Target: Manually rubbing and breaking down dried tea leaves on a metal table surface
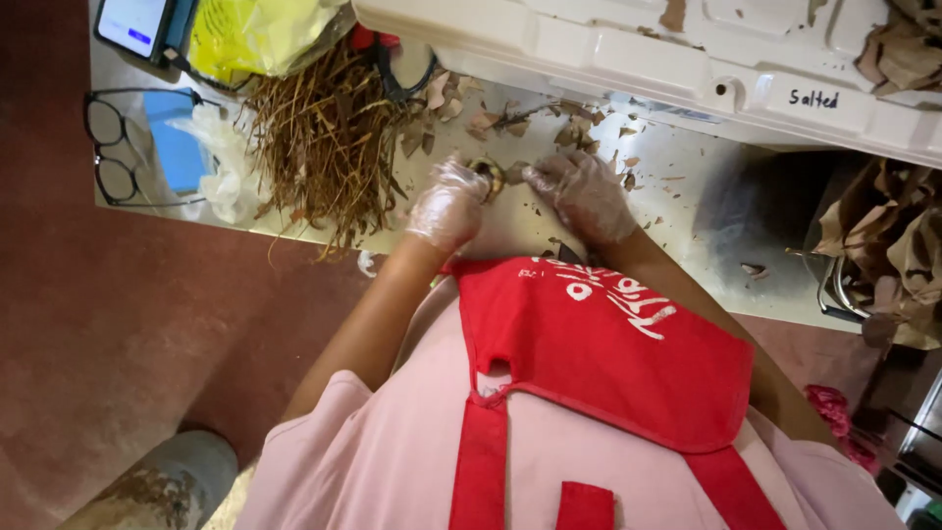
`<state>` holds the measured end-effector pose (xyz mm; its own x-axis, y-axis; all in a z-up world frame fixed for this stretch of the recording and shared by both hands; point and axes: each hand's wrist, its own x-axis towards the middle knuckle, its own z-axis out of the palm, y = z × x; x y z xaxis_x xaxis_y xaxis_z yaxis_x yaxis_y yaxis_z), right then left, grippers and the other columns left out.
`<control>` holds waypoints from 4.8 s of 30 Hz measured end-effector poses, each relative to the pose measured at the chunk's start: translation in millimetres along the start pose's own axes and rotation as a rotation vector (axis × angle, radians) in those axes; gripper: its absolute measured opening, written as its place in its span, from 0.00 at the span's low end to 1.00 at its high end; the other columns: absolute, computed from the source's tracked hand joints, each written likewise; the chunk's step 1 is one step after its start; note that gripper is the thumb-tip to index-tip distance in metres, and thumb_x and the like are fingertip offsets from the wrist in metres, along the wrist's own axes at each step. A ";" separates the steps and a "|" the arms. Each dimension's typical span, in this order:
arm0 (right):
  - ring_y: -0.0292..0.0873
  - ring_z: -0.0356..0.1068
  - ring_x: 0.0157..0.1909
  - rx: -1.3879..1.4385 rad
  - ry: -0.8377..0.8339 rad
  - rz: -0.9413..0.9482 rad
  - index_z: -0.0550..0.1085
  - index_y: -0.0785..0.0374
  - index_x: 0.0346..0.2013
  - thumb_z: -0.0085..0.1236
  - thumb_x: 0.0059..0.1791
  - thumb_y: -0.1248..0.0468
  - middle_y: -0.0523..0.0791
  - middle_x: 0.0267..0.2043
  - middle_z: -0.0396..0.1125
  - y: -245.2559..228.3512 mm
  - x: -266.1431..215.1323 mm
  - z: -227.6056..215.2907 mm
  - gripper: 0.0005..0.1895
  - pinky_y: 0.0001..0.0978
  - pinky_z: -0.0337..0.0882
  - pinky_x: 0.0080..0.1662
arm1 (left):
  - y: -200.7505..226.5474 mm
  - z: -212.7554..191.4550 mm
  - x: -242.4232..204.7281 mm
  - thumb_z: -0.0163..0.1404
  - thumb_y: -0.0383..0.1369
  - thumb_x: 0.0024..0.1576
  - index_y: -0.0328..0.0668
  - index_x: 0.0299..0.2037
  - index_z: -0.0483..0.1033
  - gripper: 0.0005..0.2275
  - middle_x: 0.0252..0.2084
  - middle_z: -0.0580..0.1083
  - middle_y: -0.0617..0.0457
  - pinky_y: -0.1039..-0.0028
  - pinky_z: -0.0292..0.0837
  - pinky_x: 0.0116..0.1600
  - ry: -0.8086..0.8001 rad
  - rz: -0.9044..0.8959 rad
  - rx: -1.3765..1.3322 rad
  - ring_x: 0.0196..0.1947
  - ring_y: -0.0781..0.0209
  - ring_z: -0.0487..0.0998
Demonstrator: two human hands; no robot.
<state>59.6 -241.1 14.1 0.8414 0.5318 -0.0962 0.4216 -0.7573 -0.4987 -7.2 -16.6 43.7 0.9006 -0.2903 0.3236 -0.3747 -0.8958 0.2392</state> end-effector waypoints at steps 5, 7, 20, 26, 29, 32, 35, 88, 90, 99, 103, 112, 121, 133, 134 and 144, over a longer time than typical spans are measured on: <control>0.50 0.67 0.42 -0.610 0.317 -0.701 0.77 0.50 0.40 0.54 0.55 0.59 0.41 0.42 0.70 30.0 0.9 18.2 0.04 0.40 0.65 0.34 | 24.7 -14.9 29.6 0.49 0.42 0.51 0.47 0.46 0.76 0.16 0.44 0.79 0.43 0.47 0.77 0.53 -0.449 -0.942 -0.588 0.49 0.39 0.81; 0.51 0.68 0.44 -0.583 0.277 -0.670 0.77 0.52 0.41 0.52 0.55 0.60 0.42 0.44 0.70 12.1 -7.9 0.9 0.06 0.41 0.65 0.34 | 5.2 42.9 22.3 0.50 0.46 0.51 0.55 0.47 0.74 0.16 0.45 0.78 0.50 0.49 0.79 0.53 -0.507 -0.956 -0.497 0.49 0.43 0.81; 0.66 0.77 0.33 -0.389 0.021 -0.169 0.73 0.86 0.37 0.48 0.60 0.50 0.65 0.29 0.73 -85.9 -21.8 -69.8 0.33 0.57 0.69 0.49 | 10.8 26.9 39.5 0.50 0.51 0.51 0.54 0.42 0.76 0.16 0.42 0.80 0.46 0.53 0.78 0.55 -0.571 -0.941 -0.474 0.50 0.42 0.81; 0.52 0.70 0.52 -0.565 -0.023 -0.306 0.75 0.60 0.54 0.43 0.58 0.44 0.49 0.38 0.73 7.7 -18.1 -1.9 0.26 0.43 0.63 0.43 | 3.1 49.6 -0.4 0.52 0.38 0.55 0.49 0.32 0.81 0.07 0.32 0.75 0.45 0.52 0.82 0.31 -0.345 -0.207 0.018 0.31 0.41 0.83; 0.50 0.69 0.54 -0.546 -0.019 -0.315 0.78 0.52 0.50 0.46 0.59 0.47 0.45 0.48 0.76 -5.0 -16.3 -8.0 0.18 0.41 0.60 0.42 | 15.5 61.2 11.9 0.52 0.40 0.57 0.39 0.38 0.75 0.12 0.31 0.75 0.40 0.42 0.80 0.40 -0.356 -0.606 -0.279 0.36 0.33 0.82; 0.47 0.66 0.55 -0.474 -0.024 -0.237 0.76 0.60 0.47 0.42 0.61 0.47 0.41 0.55 0.75 -19.9 -23.6 -18.1 0.22 0.41 0.59 0.45 | 9.3 57.5 37.6 0.55 0.46 0.52 0.45 0.38 0.73 0.15 0.34 0.78 0.40 0.48 0.79 0.50 -0.443 -0.817 -0.380 0.43 0.36 0.82; 0.46 0.64 0.57 -0.562 -0.102 -0.288 0.72 0.49 0.56 0.45 0.57 0.51 0.37 0.64 0.67 -13.3 -23.5 -16.1 0.16 0.41 0.60 0.45 | 13.3 14.7 22.7 0.51 0.45 0.58 0.47 0.43 0.74 0.12 0.37 0.78 0.43 0.53 0.80 0.49 -0.562 -0.687 -0.287 0.44 0.39 0.83; 0.59 0.70 0.55 -0.571 -0.422 -0.276 0.77 0.43 0.54 0.40 0.57 0.49 0.49 0.62 0.68 -41.3 -11.1 -55.1 0.18 0.51 0.67 0.43 | -3.5 54.8 26.1 0.50 0.33 0.52 0.44 0.42 0.81 0.11 0.38 0.79 0.42 0.49 0.79 0.49 -0.531 -0.405 -0.251 0.44 0.40 0.82; 0.58 0.70 0.54 -0.563 -0.413 -0.258 0.76 0.47 0.53 0.39 0.57 0.48 0.50 0.57 0.69 -51.8 -7.5 -63.4 0.20 0.51 0.66 0.44 | -10.6 47.1 20.6 0.53 0.35 0.53 0.45 0.45 0.82 0.12 0.43 0.81 0.42 0.49 0.77 0.57 -0.604 -0.367 -0.254 0.50 0.41 0.81; 0.54 0.70 0.44 -0.696 -0.457 -0.206 0.72 0.69 0.50 0.30 0.61 0.41 0.51 0.32 0.72 -58.1 -8.2 -60.2 0.33 0.48 0.63 0.43 | -16.0 82.4 27.3 0.50 0.49 0.52 0.66 0.45 0.82 0.14 0.48 0.80 0.52 0.55 0.78 0.56 -0.548 -0.705 -0.407 0.53 0.48 0.79; 0.56 0.69 0.42 -0.686 -0.364 -0.274 0.65 0.72 0.61 0.31 0.59 0.40 0.51 0.31 0.70 -50.0 -7.2 -54.0 0.37 0.51 0.63 0.37 | -14.3 44.7 22.2 0.52 0.43 0.53 0.60 0.48 0.82 0.14 0.44 0.80 0.48 0.59 0.79 0.56 -0.547 -0.599 -0.326 0.50 0.47 0.81; 0.50 0.71 0.48 -0.621 -0.351 -0.256 0.74 0.42 0.58 0.33 0.59 0.41 0.46 0.36 0.74 -30.5 -11.5 -44.0 0.25 0.44 0.67 0.40 | -37.8 113.6 -15.4 0.52 0.32 0.47 0.53 0.31 0.82 0.06 0.31 0.78 0.48 0.61 0.79 0.47 -0.149 -0.190 -0.227 0.37 0.47 0.82; 0.49 0.70 0.48 -0.326 0.152 -0.373 0.77 0.41 0.45 0.55 0.51 0.43 0.43 0.54 0.67 -13.4 3.8 -18.5 0.14 0.41 0.67 0.47 | -39.9 39.4 -14.5 0.56 0.34 0.50 0.40 0.42 0.83 0.12 0.42 0.81 0.41 0.54 0.74 0.54 -0.150 -0.602 -1.090 0.46 0.45 0.80; 0.49 0.64 0.33 -0.669 0.028 -0.440 0.70 0.54 0.33 0.51 0.46 0.45 0.45 0.30 0.64 2.4 21.0 17.1 0.17 0.49 0.63 0.33 | -40.2 74.7 -0.1 0.48 0.59 0.51 0.73 0.48 0.78 0.18 0.47 0.79 0.51 0.54 0.76 0.59 -0.755 -0.677 -0.292 0.51 0.45 0.80; 0.50 0.66 0.36 -0.523 0.050 -0.455 0.70 0.56 0.33 0.50 0.47 0.46 0.46 0.30 0.65 5.6 17.2 20.6 0.17 0.49 0.65 0.35 | -43.3 76.8 -9.2 0.49 0.62 0.49 0.78 0.46 0.78 0.18 0.45 0.79 0.53 0.55 0.77 0.58 -0.759 -0.699 -0.265 0.51 0.46 0.80; 0.49 0.59 0.22 -0.738 0.277 -0.432 0.66 0.59 0.22 0.43 0.52 0.60 0.47 0.20 0.57 -10.6 18.5 28.2 0.14 0.44 0.55 0.20 | -33.3 75.4 -11.6 0.53 0.47 0.50 0.49 0.46 0.81 0.18 0.39 0.75 0.35 0.49 0.75 0.59 -0.480 -0.536 -0.284 0.50 0.34 0.79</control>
<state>61.1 -212.6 -6.7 0.5700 0.7887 0.2303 0.7499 -0.6139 0.2465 11.5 -8.8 -37.0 0.9475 -0.0139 -0.3194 0.1553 -0.8533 0.4977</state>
